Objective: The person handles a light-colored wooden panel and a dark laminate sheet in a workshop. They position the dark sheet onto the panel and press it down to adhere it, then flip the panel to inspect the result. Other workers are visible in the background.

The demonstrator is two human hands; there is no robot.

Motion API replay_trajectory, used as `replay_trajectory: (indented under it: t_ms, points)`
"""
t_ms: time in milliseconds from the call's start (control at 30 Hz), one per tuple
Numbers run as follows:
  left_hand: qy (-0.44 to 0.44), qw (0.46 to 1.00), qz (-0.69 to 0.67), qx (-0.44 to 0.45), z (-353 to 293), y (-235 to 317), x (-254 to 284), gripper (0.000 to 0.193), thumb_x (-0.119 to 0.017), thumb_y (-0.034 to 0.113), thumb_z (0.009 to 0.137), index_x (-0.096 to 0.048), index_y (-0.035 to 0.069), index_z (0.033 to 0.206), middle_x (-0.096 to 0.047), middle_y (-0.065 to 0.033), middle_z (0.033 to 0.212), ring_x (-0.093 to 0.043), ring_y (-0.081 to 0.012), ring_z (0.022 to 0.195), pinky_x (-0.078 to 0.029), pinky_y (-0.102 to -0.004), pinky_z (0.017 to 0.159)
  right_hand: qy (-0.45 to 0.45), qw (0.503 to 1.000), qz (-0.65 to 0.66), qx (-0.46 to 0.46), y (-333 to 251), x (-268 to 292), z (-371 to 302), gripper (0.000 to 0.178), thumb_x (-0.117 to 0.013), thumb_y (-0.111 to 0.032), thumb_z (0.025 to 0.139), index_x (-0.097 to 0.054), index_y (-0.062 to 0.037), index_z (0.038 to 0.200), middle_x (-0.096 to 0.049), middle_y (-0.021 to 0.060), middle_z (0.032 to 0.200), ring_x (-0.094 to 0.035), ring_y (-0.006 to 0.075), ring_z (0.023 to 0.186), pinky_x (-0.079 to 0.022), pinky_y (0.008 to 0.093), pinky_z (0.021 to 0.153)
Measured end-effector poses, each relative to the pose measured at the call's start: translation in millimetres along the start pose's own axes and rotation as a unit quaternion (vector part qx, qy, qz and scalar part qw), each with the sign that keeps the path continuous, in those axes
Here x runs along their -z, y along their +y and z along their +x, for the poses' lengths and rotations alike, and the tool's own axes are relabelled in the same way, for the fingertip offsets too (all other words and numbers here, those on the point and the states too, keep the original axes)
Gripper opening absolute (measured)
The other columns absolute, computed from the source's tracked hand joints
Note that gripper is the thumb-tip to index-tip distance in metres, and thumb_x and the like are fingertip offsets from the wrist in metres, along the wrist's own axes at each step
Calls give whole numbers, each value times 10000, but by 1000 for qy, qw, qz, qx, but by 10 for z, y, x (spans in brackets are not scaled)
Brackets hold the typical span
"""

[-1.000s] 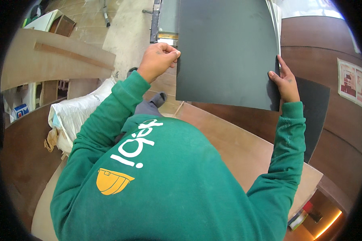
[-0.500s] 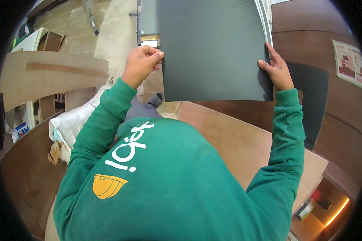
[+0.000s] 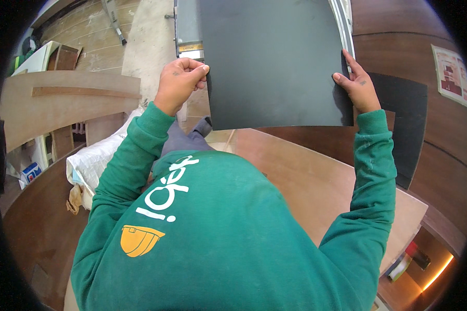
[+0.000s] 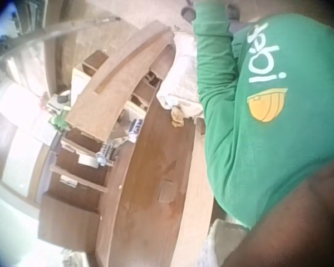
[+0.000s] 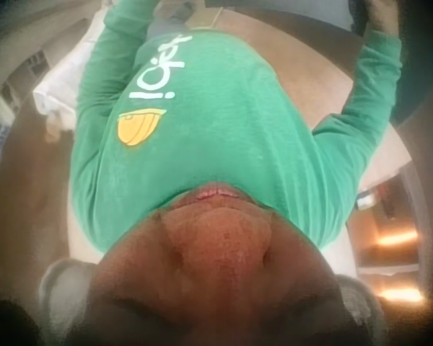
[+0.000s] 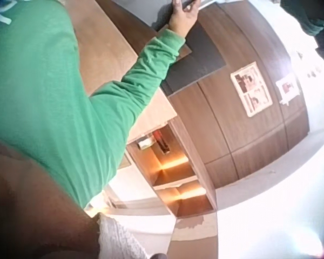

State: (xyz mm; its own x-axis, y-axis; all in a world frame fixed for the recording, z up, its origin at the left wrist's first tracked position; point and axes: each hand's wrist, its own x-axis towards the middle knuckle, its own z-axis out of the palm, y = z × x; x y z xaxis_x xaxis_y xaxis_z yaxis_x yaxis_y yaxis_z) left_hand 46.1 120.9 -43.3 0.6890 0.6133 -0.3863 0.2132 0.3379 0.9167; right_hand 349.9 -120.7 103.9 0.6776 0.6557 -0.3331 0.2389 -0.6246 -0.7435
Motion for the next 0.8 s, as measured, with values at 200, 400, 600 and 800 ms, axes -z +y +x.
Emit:
replay_trajectory:
  t_ms: [200,400,600,800]
  points:
    - [4,1000,-8,14,-14,28,-3,182,-722,143,885,-663,-22,933,-662,-50,777,-611,-92,639,-497,-216,590,3,1000,7,-16,3,-22,-6,781,-735,-63,856,-364,-92,1543,-572,96,1347,-569,116,1111,-439,240,985]
    - [0,1000,-5,9,-10,58,16,166,-709,148,884,-667,-11,903,-658,-39,750,-601,-91,626,-467,-223,567,5,1000,28,-9,45,-9,5,772,-731,-51,852,-378,-94,1537,-581,83,1331,-564,111,1093,-439,243,981]
    - [-18,1000,9,2,25,-48,30,164,-708,141,878,-659,-16,877,-653,-42,734,-587,-85,608,-467,-228,566,-12,997,70,22,171,11,31,762,-695,7,841,-370,-40,1529,-462,115,1470,-469,170,1282,-354,277,1083]
    - [-10,1000,-18,16,-17,36,21,147,-713,112,870,-664,-25,880,-658,-54,736,-583,-96,584,-477,-232,553,-2,999,35,15,17,-25,-53,780,-633,77,839,-333,-54,1547,-436,123,1505,-443,170,1328,-321,277,1109]
